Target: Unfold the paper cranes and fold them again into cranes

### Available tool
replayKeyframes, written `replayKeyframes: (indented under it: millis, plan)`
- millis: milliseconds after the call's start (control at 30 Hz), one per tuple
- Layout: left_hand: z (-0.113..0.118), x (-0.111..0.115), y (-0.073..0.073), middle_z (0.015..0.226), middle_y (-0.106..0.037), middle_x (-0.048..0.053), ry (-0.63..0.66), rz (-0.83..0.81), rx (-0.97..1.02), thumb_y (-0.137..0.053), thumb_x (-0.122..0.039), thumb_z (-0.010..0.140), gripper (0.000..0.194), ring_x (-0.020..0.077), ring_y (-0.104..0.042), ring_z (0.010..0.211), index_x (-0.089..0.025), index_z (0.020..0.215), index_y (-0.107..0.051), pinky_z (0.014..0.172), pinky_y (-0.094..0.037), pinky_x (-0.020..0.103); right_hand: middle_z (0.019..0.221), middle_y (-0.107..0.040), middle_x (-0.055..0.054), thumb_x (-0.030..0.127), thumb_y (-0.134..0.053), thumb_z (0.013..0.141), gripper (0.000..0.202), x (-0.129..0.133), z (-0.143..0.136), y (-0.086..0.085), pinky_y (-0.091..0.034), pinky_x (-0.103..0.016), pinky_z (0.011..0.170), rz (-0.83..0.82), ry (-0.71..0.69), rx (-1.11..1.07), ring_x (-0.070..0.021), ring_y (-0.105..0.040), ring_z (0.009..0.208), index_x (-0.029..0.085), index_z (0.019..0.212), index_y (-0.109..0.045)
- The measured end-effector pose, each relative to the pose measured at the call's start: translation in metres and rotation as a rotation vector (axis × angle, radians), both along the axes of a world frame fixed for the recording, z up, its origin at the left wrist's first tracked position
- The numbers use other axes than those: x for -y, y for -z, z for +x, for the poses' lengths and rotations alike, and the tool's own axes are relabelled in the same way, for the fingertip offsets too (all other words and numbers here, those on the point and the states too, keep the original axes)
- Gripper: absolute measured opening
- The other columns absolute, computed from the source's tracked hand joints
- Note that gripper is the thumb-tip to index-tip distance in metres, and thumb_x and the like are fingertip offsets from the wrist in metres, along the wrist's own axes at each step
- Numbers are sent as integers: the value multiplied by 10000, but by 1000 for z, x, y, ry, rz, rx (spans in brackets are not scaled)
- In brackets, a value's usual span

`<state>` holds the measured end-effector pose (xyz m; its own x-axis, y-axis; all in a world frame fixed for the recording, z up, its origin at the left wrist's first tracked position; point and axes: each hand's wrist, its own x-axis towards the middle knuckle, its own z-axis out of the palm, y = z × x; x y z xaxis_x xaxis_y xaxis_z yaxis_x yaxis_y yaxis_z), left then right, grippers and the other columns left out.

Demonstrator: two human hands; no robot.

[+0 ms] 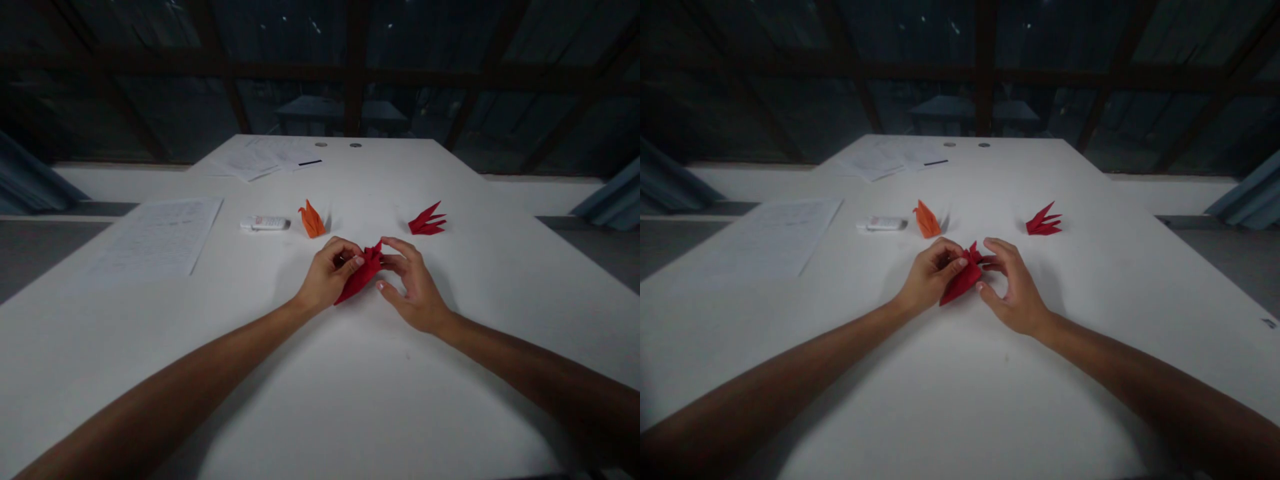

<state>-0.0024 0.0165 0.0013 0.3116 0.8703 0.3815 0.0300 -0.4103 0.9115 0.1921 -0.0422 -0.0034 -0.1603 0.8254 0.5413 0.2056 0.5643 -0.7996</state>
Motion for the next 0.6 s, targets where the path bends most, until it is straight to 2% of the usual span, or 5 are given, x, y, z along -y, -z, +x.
replayKeyframes:
  millis: [100, 200, 467, 600]
  plan:
    - [1, 1, 0, 868, -636, 24, 10, -60, 1, -690, -324, 907, 149, 155, -582, 785, -191, 938, -631, 735, -483, 286, 1519, -400, -70, 195, -666, 914, 542, 0, -1, 0, -517, -537, 1090, 35, -53, 13, -295, -529, 1337, 389, 1386, -483]
    - [1, 2, 0, 877, -650, 24, 21, -77, -14, -669, -318, 924, 148, 152, -594, 783, -186, 957, -610, 737, -484, 287, 1466, -438, -77, 187, -652, 924, 462, 0, -1, 0, -552, -514, 1040, 31, -78, 35, -285, -574, 1274, 371, 1331, -533]
    - [1, 0, 1, 910, -669, 44, 15, -41, -16, -645, -303, 929, 144, 171, -628, 827, -171, 965, -599, 751, -502, 306, 1344, -558, -99, 161, -655, 907, 664, -1, 2, 2, -565, -486, 947, 80, -10, 107, -231, -661, 1011, 336, 1486, -384]
    - [1, 0, 2, 894, -663, 40, 43, -36, -3, -637, -287, 932, 124, 159, -618, 804, -172, 958, -598, 730, -498, 294, 1302, -567, -87, 146, -622, 917, 508, -1, 3, -1, -578, -422, 865, 101, -14, 187, -186, -668, 892, 319, 1385, -528]
